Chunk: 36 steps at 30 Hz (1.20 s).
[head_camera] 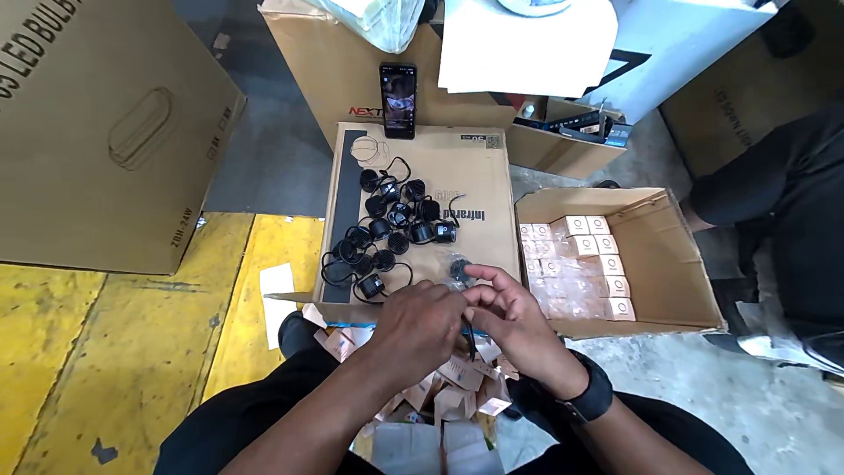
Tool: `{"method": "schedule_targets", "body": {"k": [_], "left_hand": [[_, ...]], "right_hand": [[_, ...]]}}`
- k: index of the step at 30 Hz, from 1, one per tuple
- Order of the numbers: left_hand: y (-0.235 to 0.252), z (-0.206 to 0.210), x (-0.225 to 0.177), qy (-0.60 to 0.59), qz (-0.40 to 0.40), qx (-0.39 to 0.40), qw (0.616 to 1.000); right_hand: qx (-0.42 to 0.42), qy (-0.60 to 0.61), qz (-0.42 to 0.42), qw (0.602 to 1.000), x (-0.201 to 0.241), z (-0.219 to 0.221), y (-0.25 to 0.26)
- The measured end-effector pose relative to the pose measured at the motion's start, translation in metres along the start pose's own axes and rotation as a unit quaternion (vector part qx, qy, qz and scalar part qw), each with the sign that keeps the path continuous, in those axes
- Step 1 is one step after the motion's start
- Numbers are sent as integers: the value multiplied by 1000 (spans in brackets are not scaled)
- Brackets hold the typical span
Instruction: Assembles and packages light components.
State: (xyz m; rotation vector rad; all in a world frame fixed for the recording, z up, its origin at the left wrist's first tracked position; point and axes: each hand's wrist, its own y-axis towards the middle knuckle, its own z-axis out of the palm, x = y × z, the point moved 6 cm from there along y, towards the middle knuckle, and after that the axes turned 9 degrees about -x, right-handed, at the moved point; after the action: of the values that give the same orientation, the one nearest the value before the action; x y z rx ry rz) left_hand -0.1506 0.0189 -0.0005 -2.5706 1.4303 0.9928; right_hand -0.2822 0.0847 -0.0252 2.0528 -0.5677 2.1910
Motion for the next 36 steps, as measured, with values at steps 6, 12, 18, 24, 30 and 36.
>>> {"method": "schedule_targets", "body": {"k": [6,12,18,24,30,36], "left_hand": [[3,-15,2,-37,0,-64,997],[3,-22,9,-116,-30,-100,988],[2,-19,11,-106,-58,-56,991],[4,-10,12,-55,-100,70,991],[3,-9,5,-89,-38,60,993],[2,-14,5,-168,-45,-10,985]], "right_hand": [[-89,-81,35,992,-10,-13,8],[-9,-35,110,993,-12,-13,8],[-16,-183,27,983,-2,-14,7],[-46,-275,22,960,-1,-19,7],[4,-385,4,923,-8,-17,7],[38,-148,78,985,-7,-7,4]]}}
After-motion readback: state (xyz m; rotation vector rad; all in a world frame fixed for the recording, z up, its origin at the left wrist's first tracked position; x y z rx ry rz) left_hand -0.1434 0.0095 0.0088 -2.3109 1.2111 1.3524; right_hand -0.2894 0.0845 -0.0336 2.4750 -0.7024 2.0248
